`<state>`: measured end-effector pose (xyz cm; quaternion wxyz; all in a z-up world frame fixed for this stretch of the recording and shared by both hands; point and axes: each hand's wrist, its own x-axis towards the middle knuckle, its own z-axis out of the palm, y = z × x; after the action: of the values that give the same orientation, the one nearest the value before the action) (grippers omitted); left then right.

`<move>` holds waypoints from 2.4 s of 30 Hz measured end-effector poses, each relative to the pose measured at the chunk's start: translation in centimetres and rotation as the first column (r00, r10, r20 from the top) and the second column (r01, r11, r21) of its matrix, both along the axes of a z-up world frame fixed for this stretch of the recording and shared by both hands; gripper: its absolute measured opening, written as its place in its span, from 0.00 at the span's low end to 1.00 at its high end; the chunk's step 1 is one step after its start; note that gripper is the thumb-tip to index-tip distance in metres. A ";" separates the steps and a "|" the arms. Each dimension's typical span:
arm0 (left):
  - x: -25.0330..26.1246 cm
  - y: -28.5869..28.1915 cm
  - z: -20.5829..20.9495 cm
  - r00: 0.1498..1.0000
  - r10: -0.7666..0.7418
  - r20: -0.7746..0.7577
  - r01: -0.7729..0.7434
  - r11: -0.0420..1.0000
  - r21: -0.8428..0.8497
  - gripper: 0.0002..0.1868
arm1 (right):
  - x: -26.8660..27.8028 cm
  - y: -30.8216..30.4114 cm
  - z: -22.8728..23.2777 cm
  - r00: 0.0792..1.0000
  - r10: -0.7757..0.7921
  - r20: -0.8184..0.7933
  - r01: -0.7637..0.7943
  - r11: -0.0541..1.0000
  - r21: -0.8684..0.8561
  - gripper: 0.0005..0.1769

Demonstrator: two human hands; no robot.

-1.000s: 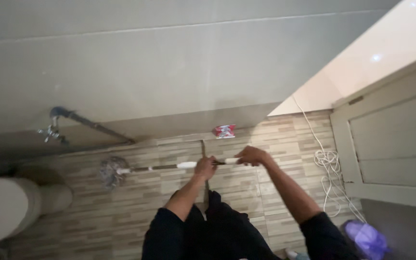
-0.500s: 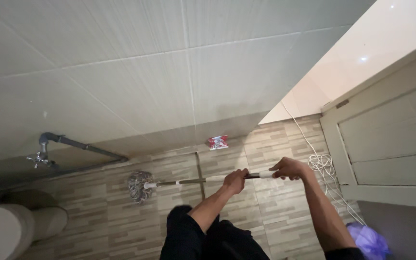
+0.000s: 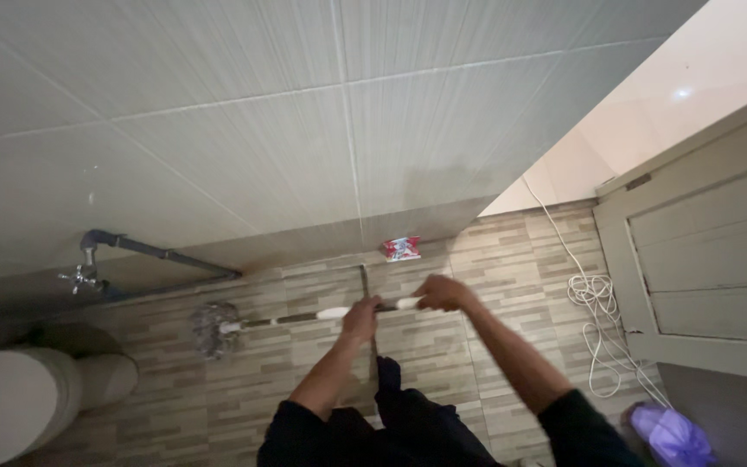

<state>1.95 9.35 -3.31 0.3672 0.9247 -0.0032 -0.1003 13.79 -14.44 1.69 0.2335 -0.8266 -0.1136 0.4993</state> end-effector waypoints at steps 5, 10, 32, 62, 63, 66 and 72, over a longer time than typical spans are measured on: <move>-2.9 5.7 1.2 0.952 0.151 -0.267 -0.097 0.974 0.206 0.20 | -5.7 8.4 -4.4 0.938 0.080 0.336 -0.209 0.907 0.366 0.21; -4.3 7.4 1.6 0.852 0.223 -0.474 -0.019 0.918 0.397 0.16 | -9.7 11.8 -5.2 0.996 -0.086 0.031 0.078 0.976 0.203 0.23; 3.7 -14.9 7.1 0.894 -0.446 -0.047 0.430 0.883 -0.187 0.15 | -0.8 -14.2 20.6 0.983 -0.062 0.172 0.120 0.928 -0.352 0.25; -7.4 16.3 -0.6 0.902 0.388 -0.192 -0.248 0.827 0.504 0.09 | -11.0 25.9 -7.5 0.891 0.321 0.321 -0.388 0.906 0.170 0.28; -7.8 15.8 -0.7 0.900 0.404 -0.166 -0.287 0.834 0.471 0.09 | -11.6 25.7 -7.7 0.919 0.295 0.261 -0.343 0.926 0.159 0.28; -7.5 13.9 -1.2 0.916 0.363 -0.170 -0.283 0.887 0.366 0.09 | -9.2 21.6 -8.5 0.860 0.309 0.405 -0.421 0.879 0.223 0.27; -1.8 6.4 -2.4 0.992 0.017 -0.126 -0.011 0.999 0.047 0.14 | -1.3 5.8 -5.7 0.888 0.378 0.263 -0.403 0.914 0.050 0.22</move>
<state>0.11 15.78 -5.71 0.3457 0.9248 0.0288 -0.1561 12.49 -8.64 -4.01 0.1544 -0.8294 -0.3314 0.4224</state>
